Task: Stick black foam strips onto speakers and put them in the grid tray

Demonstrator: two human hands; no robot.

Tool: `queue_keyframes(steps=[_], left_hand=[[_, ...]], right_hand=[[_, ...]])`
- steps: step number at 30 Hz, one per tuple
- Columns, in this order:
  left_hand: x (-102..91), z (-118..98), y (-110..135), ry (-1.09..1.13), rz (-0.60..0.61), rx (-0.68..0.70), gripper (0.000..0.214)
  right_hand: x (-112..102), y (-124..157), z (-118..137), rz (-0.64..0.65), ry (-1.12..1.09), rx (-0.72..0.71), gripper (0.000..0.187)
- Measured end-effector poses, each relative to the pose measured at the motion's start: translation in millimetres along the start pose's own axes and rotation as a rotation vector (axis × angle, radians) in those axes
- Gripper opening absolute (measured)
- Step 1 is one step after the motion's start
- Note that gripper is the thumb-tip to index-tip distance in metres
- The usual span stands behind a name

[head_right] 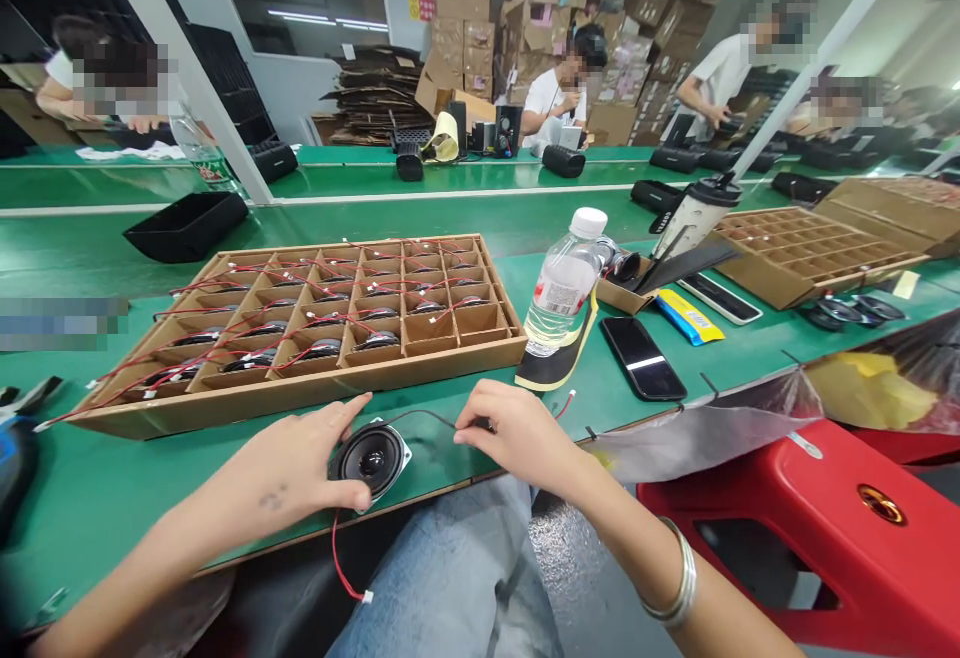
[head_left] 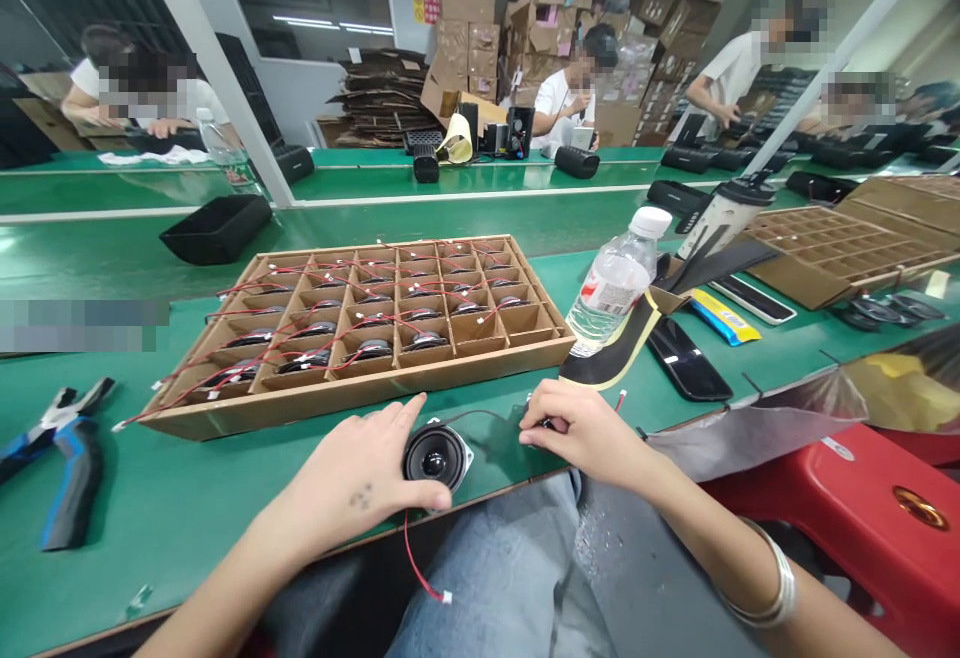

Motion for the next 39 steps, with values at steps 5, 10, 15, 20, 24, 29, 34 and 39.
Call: queue_keyframes(steps=[5,10,15,20,24,29,34,39], left_hand=[[-2.2,38.2,-4.6,0.422,0.106,0.256,0.077],[6.8,47.1,-11.8,0.389,0.114,0.386,0.062],[8.7,41.4,-8.2,0.208,0.018,0.406,0.062],[7.2,29.9,0.5,0.114,-0.059,0.363,0.054],[4.9,20.9,3.6,0.132,-0.053,0.353,0.053],[4.2,13.3,6.9,0.082,-0.05,0.286,0.055],[10.6,13.0,8.8,0.029,-0.08,0.271,0.06],[14.7,12.1,8.5,-0.023,-0.099,0.275,0.061]], right_hand=[[-3.3,-5.8,-12.8,-0.021,-0.052,0.023,0.01],[-4.5,-7.4,-19.8,-0.001,-0.091,0.019,0.009],[-2.8,-6.8,-21.4,0.043,-0.109,0.029,0.009],[-0.4,-5.4,-19.8,0.086,-0.125,0.017,0.009],[1.1,-1.6,-16.0,0.11,-0.043,-0.009,0.009],[4.3,5.3,-7.2,0.117,0.14,-0.091,0.01],[8.9,10.4,2.0,0.114,0.192,-0.116,0.01],[13.0,16.2,8.9,0.078,0.234,-0.166,0.01]])
Point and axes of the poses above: each hand's wrist, its own y-axis away from the middle knuckle, its own x-axis out of the palm, z = x × y, the point moved 2 cm from there along -y, towards the middle knuckle, and after that the axes turned 7 degrees about y, right-handed, at the moved point
